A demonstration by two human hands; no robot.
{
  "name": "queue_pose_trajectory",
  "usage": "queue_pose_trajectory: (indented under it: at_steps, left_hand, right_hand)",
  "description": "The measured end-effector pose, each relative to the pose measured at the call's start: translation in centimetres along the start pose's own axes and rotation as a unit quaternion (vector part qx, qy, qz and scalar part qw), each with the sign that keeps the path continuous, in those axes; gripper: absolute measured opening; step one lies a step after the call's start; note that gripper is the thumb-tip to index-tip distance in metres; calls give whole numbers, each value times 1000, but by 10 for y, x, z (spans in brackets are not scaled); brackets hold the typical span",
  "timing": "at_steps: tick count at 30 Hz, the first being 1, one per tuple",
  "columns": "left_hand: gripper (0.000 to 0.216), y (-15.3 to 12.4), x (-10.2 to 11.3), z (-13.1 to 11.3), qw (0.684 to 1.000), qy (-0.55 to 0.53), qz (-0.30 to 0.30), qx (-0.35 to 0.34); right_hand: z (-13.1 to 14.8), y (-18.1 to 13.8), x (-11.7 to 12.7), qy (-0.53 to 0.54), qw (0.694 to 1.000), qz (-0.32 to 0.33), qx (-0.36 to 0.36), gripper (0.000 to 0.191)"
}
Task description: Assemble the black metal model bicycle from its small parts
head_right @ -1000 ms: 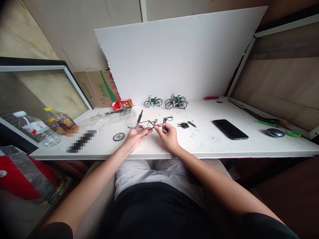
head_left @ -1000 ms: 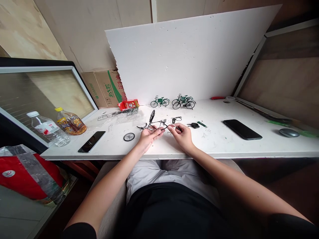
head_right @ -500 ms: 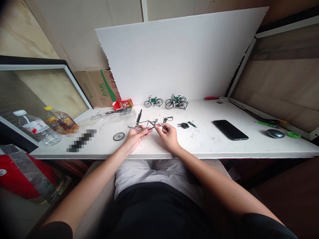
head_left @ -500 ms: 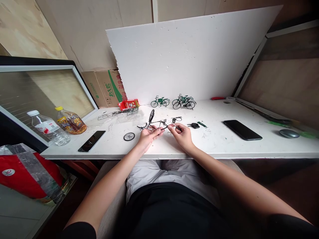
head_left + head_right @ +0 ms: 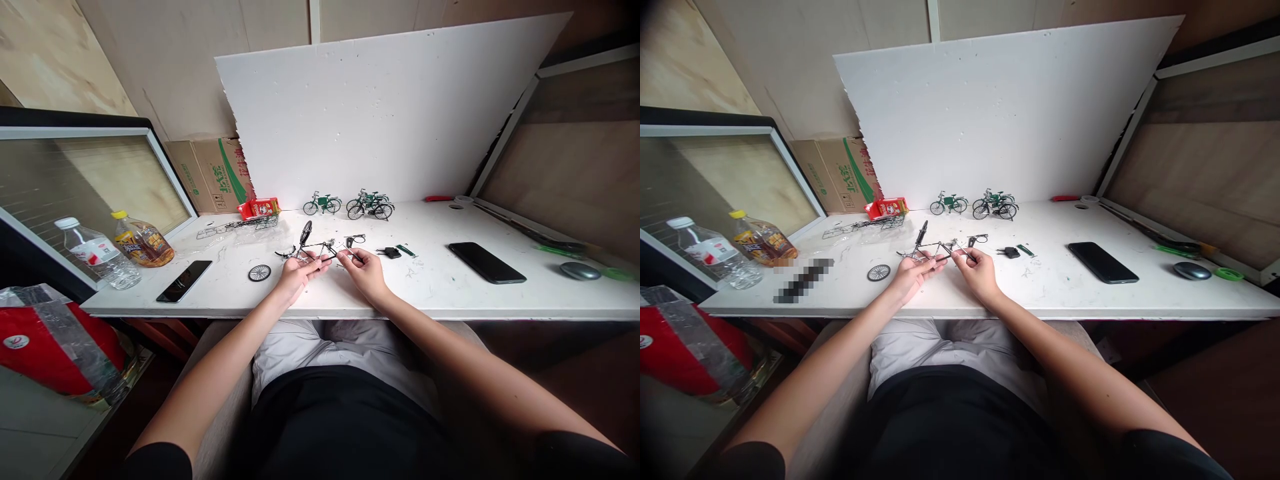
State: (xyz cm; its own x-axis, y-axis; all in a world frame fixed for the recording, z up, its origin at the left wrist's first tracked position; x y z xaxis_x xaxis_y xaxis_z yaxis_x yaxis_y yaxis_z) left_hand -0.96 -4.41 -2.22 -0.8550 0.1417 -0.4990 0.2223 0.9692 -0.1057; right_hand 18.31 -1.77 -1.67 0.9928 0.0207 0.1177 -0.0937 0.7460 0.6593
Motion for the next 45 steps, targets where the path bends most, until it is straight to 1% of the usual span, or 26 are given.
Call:
queue_pose_trajectory:
  at_steps: [9,17,23,32,38,45]
  left_hand:
    - [27,2,2,0,1000,-18,13,16]
    - [27,2,3,2,1000,-14,13,16]
    - [26,2,2,1,1000,-14,11,16]
    - [27,2,2,2,1000,-13,15,17]
    - [25,3,3,2,1000,-13,17,12]
    - [27,4,3,3,1000,-8,19,15]
  right_hand:
    - [-4,0,0,-5,1000,5,-2,50]
    - [-4,2,-1,29,999,-3,-18,47]
    - [-8,2,-2,52,998,5,-31,44]
    - [-5,1,-1,66,997,-3,-48,50]
    - [-12,1,-2,59,998,-6,-37,46]
    - [-14,1,-2,50,998,-9,-46,49]
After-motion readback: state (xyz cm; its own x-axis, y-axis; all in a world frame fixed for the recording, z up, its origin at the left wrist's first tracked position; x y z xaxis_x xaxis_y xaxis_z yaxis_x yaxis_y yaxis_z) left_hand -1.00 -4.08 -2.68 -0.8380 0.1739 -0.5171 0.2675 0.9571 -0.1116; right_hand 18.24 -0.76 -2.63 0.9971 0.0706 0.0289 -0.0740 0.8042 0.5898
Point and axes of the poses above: each hand's wrist, its own y-axis towards the middle knuckle, its own x-axis out of the back of the hand, z = x × y, the point moved 3 cm from there along y, towards the middle knuckle, and after that the axes turned 15 degrees about x, right-handed, at the moved point
